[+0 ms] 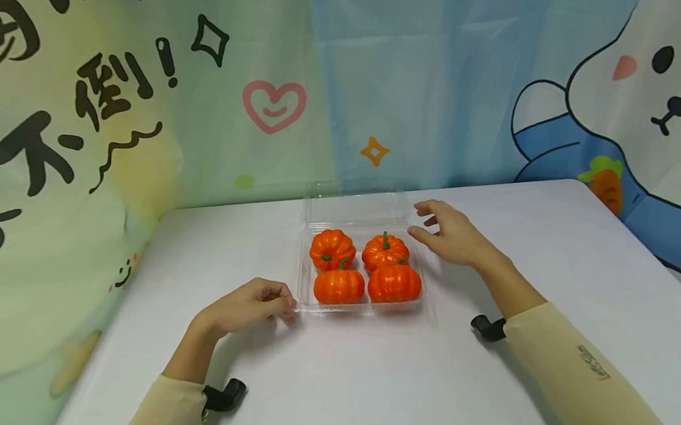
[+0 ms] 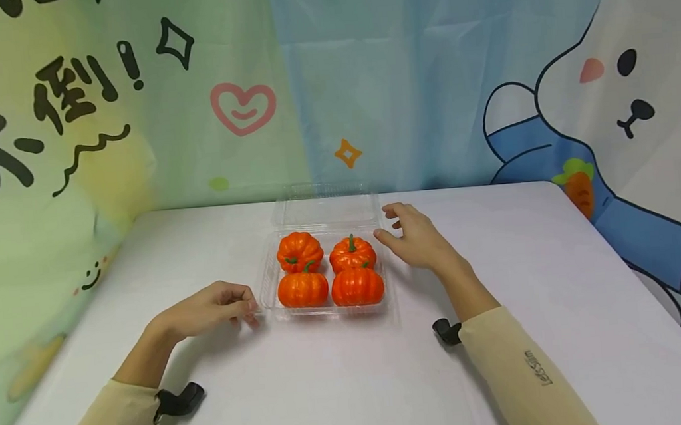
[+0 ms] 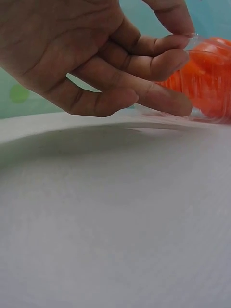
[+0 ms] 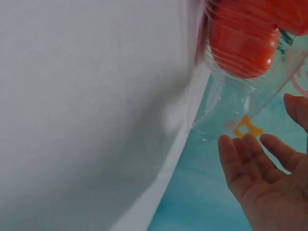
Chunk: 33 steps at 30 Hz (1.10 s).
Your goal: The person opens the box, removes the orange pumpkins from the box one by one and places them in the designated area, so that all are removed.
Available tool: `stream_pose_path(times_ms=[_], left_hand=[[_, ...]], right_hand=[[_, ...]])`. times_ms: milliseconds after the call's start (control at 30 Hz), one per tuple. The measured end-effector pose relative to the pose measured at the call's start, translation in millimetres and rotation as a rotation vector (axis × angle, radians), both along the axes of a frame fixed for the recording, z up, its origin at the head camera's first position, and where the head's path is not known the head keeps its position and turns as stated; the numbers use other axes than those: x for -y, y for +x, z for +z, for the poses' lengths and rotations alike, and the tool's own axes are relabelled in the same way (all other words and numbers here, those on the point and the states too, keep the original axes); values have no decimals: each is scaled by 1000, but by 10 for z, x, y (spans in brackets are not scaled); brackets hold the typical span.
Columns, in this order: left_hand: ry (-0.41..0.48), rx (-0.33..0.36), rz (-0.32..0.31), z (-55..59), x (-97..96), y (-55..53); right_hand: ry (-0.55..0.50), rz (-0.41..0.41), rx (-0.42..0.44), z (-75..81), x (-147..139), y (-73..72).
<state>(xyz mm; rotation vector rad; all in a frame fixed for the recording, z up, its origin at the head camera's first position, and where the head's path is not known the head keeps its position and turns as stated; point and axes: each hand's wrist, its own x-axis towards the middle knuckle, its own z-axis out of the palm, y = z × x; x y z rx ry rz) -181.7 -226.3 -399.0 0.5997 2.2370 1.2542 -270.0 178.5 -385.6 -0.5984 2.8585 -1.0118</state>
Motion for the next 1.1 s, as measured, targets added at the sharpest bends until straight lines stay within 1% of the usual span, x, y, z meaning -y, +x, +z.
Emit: stream_pose_path(times_ms=[200, 367, 600, 833, 1100], left_hand=[[29, 12, 2, -14, 24, -12], [43, 33, 4, -35, 47, -2], [66, 49, 9, -46, 39, 11], [88, 49, 18, -52, 27, 21], [86, 31, 15, -42, 20, 15]], right_hand=[[-8, 31, -31, 64, 18, 114], [6, 53, -49, 66, 54, 222], [-4, 101, -94, 47, 76, 339], [23, 110, -126, 71, 97, 433], [59, 113, -97, 88, 127, 504]])
